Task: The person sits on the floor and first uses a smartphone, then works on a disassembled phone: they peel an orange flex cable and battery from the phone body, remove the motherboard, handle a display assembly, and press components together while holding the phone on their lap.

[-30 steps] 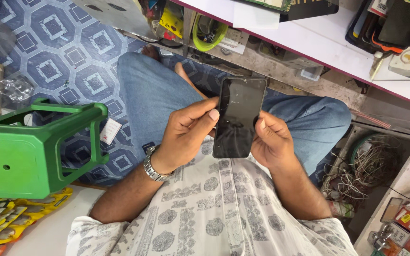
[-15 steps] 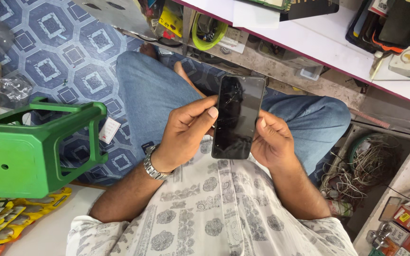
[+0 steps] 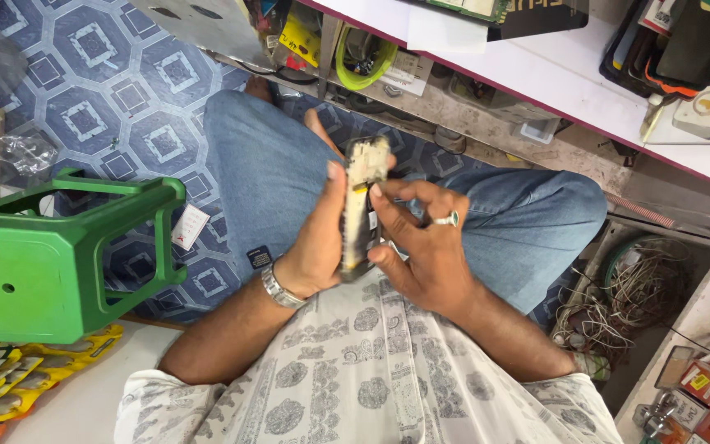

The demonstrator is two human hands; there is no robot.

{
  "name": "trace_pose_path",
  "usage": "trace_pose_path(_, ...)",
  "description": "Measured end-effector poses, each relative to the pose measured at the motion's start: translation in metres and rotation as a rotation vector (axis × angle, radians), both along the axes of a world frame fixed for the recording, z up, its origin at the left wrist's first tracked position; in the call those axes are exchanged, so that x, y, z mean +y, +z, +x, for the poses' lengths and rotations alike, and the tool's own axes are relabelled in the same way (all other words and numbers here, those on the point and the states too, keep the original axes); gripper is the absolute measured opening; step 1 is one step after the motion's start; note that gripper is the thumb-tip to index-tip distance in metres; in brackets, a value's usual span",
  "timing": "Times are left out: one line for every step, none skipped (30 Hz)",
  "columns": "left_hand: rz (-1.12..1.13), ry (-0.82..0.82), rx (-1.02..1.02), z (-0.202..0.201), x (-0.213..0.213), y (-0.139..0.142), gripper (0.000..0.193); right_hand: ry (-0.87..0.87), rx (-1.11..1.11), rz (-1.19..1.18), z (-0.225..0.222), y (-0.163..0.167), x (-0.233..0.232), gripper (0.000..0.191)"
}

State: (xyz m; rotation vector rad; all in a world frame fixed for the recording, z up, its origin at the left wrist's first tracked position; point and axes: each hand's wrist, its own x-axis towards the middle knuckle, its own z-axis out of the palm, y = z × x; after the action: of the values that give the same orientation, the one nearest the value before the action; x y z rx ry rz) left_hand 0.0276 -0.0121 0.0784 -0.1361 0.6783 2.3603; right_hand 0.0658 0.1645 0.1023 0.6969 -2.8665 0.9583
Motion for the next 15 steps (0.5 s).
trace_pose_path(0.117, -0.01, -0.008, 0.0, -0.004, -0.001, 0.077, -0.015, 0.046, 0.013, -0.001, 0.005, -0.002, 0.058)
trace_pose_path(0.233, -0.018, -0.017, 0.0, -0.006, -0.002, 0.08, -0.029, 0.092, 0.025, -0.001, 0.009, -0.004, 0.056)
trace_pose_path(0.233, -0.027, -0.07, 0.0, -0.008, -0.003, 0.08, -0.041, 0.137, 0.037, -0.001, 0.013, -0.005, 0.055)
trace_pose_path(0.232, -0.035, -0.122, 0.0, -0.009, -0.002, 0.08, -0.039, 0.15, 0.047, -0.001, 0.015, -0.005, 0.051)
trace_pose_path(0.231, -0.044, -0.173, 0.0, -0.01, -0.002, 0.081, -0.038, 0.165, 0.057, -0.001, 0.018, -0.003, 0.048)
trace_pose_path(0.287, -0.042, -0.176, 0.0, -0.01, 0.0, 0.08, -0.036, 0.18, 0.066, -0.001, 0.019, -0.002, 0.045)
trace_pose_path(0.342, -0.039, -0.179, 0.001, -0.011, 0.001, 0.079, -0.056, 0.19, 0.048, 0.0, 0.02, -0.001, 0.045)
trace_pose_path(0.396, -0.037, -0.18, 0.002, -0.012, 0.003, 0.078, -0.076, 0.2, 0.028, 0.0, 0.021, -0.001, 0.044)
trace_pose_path(0.342, -0.026, -0.151, 0.002, -0.012, 0.003, 0.078, -0.097, 0.209, 0.008, 0.001, 0.021, 0.0, 0.044)
trace_pose_path(0.287, -0.014, -0.122, 0.002, -0.011, 0.004, 0.078, -0.113, 0.224, -0.03, 0.001, 0.021, 0.0, 0.041)
trace_pose_path(0.232, -0.002, -0.094, 0.003, -0.011, 0.004, 0.078, -0.13, 0.237, -0.068, 0.001, 0.021, 0.001, 0.038)
trace_pose_path(0.229, 0.007, -0.074, 0.003, -0.011, 0.004, 0.078, -0.147, 0.251, -0.105, 0.001, 0.021, 0.001, 0.036)
trace_pose_path(0.225, 0.016, -0.053, 0.003, -0.011, 0.004, 0.078, -0.154, 0.25, -0.123, 0.002, 0.021, 0.001, 0.034)
trace_pose_path(0.223, 0.022, -0.032, 0.003, -0.012, 0.004, 0.079, -0.162, 0.25, -0.139, 0.002, 0.021, 0.002, 0.033)
trace_pose_path(0.216, 0.02, -0.024, 0.004, -0.012, 0.005, 0.079, -0.171, 0.251, -0.155, 0.002, 0.021, 0.003, 0.032)
